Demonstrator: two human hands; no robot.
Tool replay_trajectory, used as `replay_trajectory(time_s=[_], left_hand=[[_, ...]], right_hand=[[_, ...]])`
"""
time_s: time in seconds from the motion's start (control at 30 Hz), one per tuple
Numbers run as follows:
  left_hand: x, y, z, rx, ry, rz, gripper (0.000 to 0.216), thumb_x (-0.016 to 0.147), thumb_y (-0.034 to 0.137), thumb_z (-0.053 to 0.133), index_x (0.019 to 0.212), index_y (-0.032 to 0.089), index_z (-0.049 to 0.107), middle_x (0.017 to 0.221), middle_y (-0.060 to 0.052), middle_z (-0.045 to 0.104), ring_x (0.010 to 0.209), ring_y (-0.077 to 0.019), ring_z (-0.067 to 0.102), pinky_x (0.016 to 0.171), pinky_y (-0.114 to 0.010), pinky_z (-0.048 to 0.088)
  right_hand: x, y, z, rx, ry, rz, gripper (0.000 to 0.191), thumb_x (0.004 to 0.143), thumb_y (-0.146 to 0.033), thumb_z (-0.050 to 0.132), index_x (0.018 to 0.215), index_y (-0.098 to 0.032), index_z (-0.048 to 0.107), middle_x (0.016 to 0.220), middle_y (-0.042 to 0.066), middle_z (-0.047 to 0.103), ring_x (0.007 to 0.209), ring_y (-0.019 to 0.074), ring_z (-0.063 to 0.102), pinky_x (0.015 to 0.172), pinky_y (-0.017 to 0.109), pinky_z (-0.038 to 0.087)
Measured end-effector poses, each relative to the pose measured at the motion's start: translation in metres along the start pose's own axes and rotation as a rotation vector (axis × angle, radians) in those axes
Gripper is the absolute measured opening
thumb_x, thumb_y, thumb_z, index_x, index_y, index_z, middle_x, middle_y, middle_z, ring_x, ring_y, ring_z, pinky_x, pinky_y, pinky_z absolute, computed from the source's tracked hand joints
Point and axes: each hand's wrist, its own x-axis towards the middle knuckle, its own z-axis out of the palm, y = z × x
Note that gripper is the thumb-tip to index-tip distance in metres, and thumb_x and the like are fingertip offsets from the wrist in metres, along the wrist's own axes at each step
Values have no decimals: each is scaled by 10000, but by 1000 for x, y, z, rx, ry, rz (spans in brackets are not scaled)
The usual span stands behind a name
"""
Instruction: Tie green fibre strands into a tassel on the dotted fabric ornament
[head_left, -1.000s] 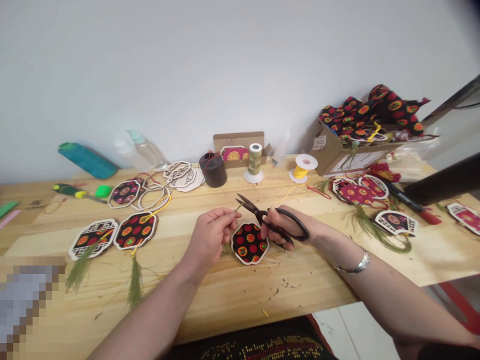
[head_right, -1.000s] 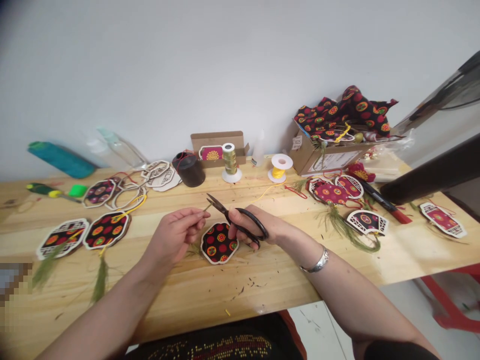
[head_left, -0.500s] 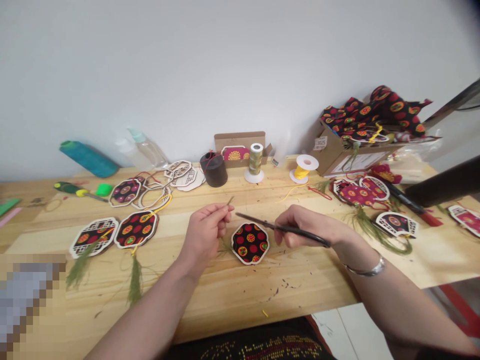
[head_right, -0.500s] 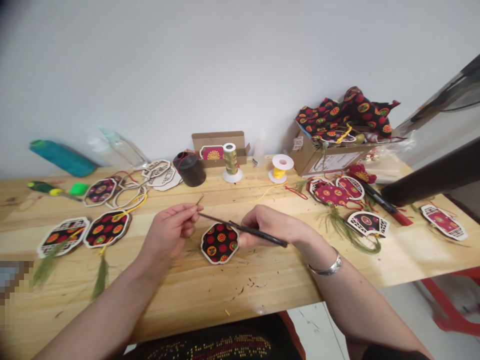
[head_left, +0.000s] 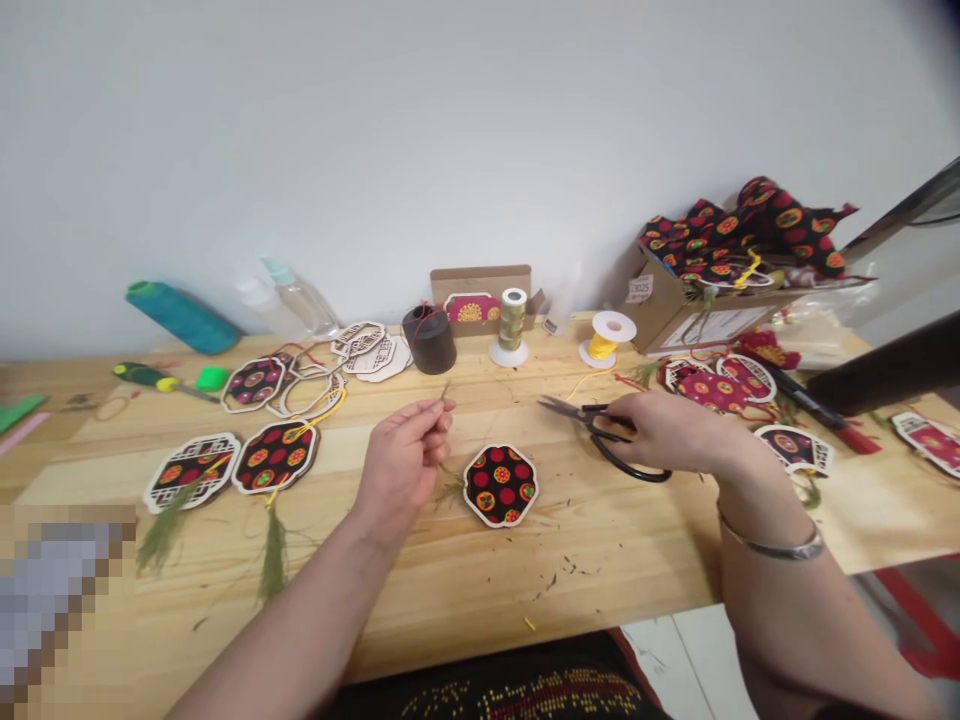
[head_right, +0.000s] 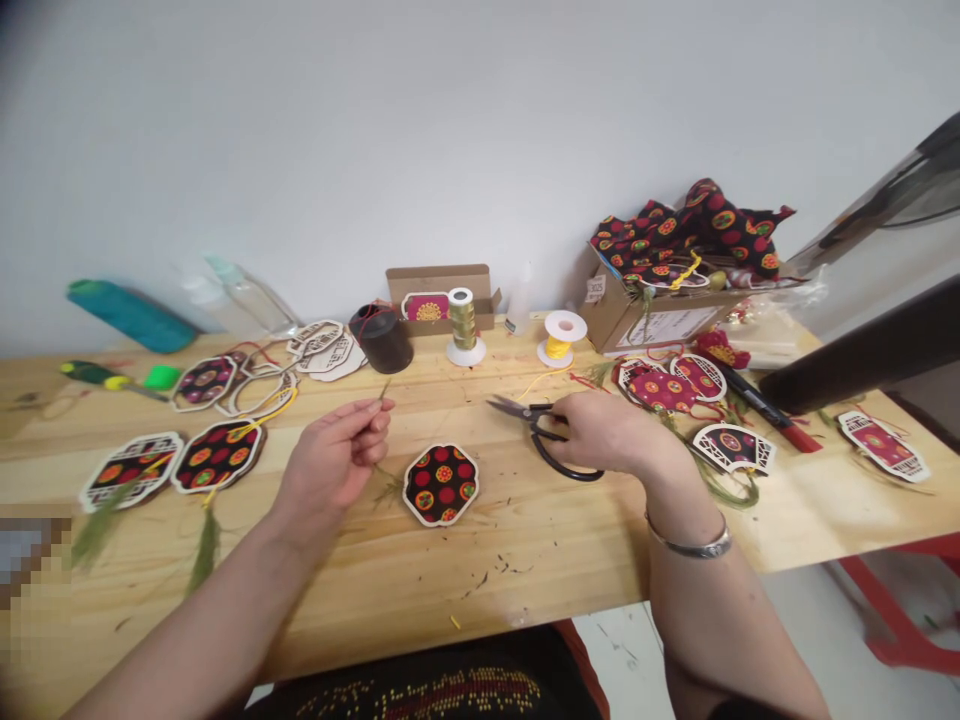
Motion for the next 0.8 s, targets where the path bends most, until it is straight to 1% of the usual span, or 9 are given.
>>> replay_trajectory(time_s=[0.1, 0.17, 0.23, 0.3, 0.37, 0.43, 0.5, 0.63, 0.8], left_hand=[[-2, 0, 0, -12, -9, -9, 163, 547, 118, 683, 699, 64, 657, 500, 25, 495, 396, -3, 318, 353, -124, 211], [-2, 1, 0, -25, -11, -11, 160, 551, 116, 679, 699, 61, 657, 499, 23, 495, 397, -3, 315, 352, -123, 207], [-3, 0, 0, -39, -12, -9, 158, 552, 110, 676, 701, 60, 657, 501, 22, 496, 397, -2, 312, 352, -122, 204], [-2, 0, 1, -54, -12, -9, 157, 554, 106, 673, 702, 59, 657, 502, 21, 497, 395, -2, 309, 350, -122, 200], [-2, 0, 1, -65, -16, -18, 153, 557, 106, 672, 701, 58, 656, 501, 22, 496, 394, -2, 308, 348, -122, 198], [-3, 0, 2, -74, -21, -28, 149, 561, 109, 673, 700, 57, 654, 499, 24, 493, 392, -2, 305, 346, -123, 197], [-4, 0, 2, -83, -26, -33, 147, 565, 115, 679, 697, 57, 652, 497, 27, 488, 392, -2, 302, 344, -123, 196], [-6, 1, 2, -109, -26, -34, 145, 569, 126, 687, 692, 59, 648, 496, 29, 488, 391, -2, 302, 346, -122, 197], [-6, 1, 1, -129, -40, -37, 137, 581, 131, 687, 689, 56, 648, 505, 24, 497, 387, 4, 298, 349, -120, 199]], right_hand=[[1, 7, 0, -86, -26, 121, 214, 734, -349, 538, 698, -158, 626, 680, 69, 617, 545, 139, 512, 484, 245, 296], [0, 2, -1, -129, -26, 162, 240, 755, -355, 524, 696, -147, 627, 681, 80, 616, 567, 149, 533, 492, 247, 306], [-1, -9, -1, -201, 62, 184, 254, 799, -331, 493, 728, -133, 636, 722, 101, 622, 628, 169, 560, 526, 257, 326], [2, -25, 0, -251, 211, 102, 221, 833, -272, 478, 776, -132, 640, 797, 106, 621, 706, 179, 569, 572, 267, 345], [12, -41, 3, -232, 326, -103, 167, 848, -223, 492, 833, -146, 639, 870, 90, 606, 774, 172, 554, 620, 268, 358], [27, -55, 8, -196, 368, -320, 128, 850, -202, 519, 877, -159, 636, 908, 74, 584, 821, 168, 523, 658, 271, 361], [45, -64, 14, -212, 391, -458, 103, 833, -175, 550, 890, -158, 634, 918, 73, 570, 846, 176, 486, 674, 284, 349], [74, -70, 22, -315, 436, -537, 110, 821, -109, 533, 856, -156, 627, 933, 83, 560, 918, 209, 425, 674, 311, 310], [82, -76, 19, -441, 386, -546, 116, 839, -103, 497, 805, -142, 601, 895, 94, 565, 889, 214, 417, 648, 317, 296]])
